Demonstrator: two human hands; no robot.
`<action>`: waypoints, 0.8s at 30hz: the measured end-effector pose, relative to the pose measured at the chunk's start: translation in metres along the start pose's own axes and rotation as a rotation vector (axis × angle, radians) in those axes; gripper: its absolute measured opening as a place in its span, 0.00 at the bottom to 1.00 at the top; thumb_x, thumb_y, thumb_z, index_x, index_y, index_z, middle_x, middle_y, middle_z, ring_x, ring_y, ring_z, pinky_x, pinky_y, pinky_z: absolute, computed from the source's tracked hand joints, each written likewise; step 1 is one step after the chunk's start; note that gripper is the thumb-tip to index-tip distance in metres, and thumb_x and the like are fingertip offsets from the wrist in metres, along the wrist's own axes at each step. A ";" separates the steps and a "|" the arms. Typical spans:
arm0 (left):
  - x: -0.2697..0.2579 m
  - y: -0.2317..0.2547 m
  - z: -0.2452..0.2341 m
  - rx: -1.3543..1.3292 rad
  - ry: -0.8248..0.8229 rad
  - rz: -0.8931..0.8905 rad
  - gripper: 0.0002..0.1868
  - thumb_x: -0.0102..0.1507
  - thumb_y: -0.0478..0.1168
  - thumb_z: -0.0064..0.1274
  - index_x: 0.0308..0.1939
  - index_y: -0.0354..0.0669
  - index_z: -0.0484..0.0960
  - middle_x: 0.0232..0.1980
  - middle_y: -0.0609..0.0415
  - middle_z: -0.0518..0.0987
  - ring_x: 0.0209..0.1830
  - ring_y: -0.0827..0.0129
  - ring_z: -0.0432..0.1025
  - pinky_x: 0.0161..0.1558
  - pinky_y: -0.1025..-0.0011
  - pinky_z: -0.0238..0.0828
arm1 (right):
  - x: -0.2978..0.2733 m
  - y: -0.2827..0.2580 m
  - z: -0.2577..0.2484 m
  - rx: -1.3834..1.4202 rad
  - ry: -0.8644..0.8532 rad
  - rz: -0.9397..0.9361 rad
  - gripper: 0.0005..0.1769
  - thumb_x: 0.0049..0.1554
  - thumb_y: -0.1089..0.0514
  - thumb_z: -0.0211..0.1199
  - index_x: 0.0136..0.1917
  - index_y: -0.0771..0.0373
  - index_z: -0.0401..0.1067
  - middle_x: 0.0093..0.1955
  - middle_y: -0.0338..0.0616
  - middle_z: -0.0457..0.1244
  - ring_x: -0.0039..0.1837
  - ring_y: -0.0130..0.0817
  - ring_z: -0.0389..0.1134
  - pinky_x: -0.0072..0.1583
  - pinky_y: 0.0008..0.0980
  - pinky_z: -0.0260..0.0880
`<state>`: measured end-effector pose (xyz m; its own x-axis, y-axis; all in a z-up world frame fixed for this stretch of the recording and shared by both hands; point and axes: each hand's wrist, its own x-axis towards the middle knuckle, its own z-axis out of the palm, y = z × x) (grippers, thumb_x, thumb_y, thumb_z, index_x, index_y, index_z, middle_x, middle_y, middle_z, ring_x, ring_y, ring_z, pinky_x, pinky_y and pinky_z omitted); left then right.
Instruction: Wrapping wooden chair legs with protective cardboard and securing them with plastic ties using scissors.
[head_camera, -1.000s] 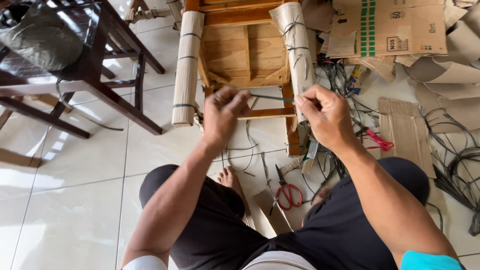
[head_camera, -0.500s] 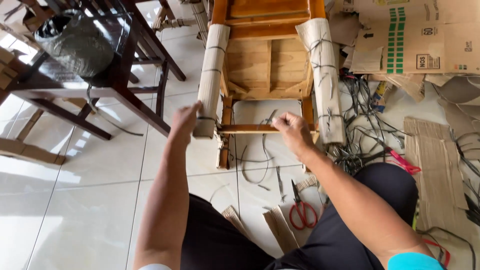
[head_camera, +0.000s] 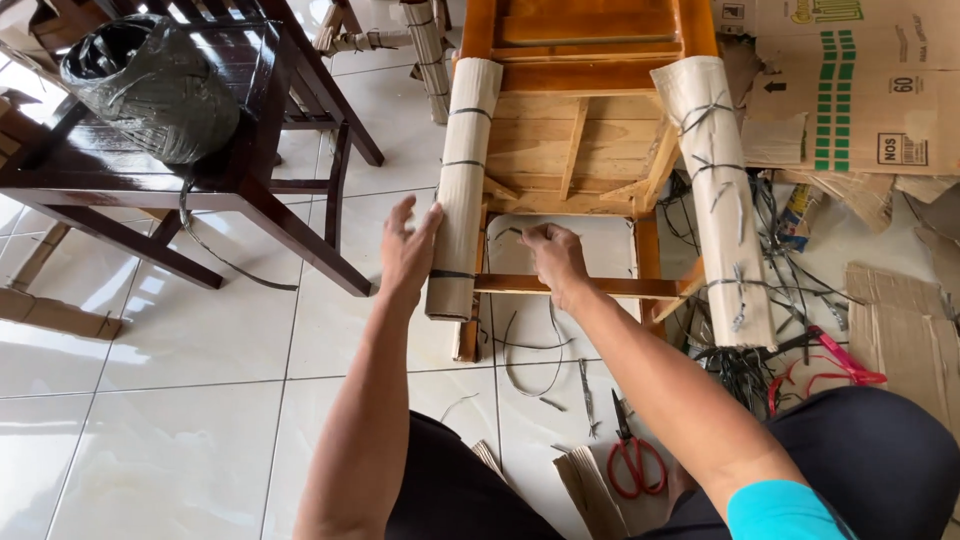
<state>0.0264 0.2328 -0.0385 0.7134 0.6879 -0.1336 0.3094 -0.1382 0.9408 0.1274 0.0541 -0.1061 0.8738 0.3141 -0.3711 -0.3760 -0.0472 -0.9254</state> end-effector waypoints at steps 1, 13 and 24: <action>0.011 -0.008 0.005 -0.004 0.003 -0.002 0.42 0.63 0.63 0.58 0.73 0.43 0.67 0.72 0.35 0.66 0.72 0.38 0.62 0.68 0.42 0.64 | 0.001 -0.002 0.005 -0.005 -0.002 0.000 0.08 0.60 0.53 0.59 0.44 0.58 0.74 0.25 0.29 0.51 0.25 0.16 0.51 0.28 0.17 0.48; 0.015 0.005 0.012 -0.303 -0.233 -0.290 0.41 0.56 0.68 0.60 0.47 0.27 0.82 0.37 0.36 0.82 0.35 0.54 0.80 0.38 0.62 0.80 | 0.006 -0.010 0.041 0.051 -0.064 0.023 0.07 0.62 0.57 0.57 0.46 0.60 0.73 0.25 0.29 0.51 0.23 0.17 0.51 0.28 0.18 0.49; 0.037 -0.035 0.029 -0.476 -0.100 -0.329 0.23 0.61 0.56 0.63 0.47 0.40 0.88 0.42 0.46 0.82 0.42 0.62 0.77 0.47 0.60 0.75 | 0.037 0.015 0.057 0.021 -0.230 0.011 0.05 0.62 0.53 0.58 0.44 0.52 0.71 0.27 0.25 0.47 0.27 0.17 0.49 0.32 0.14 0.47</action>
<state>0.0595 0.2425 -0.0856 0.6907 0.5667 -0.4492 0.2248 0.4222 0.8782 0.1363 0.1189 -0.1294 0.7772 0.5220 -0.3513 -0.3935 -0.0324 -0.9188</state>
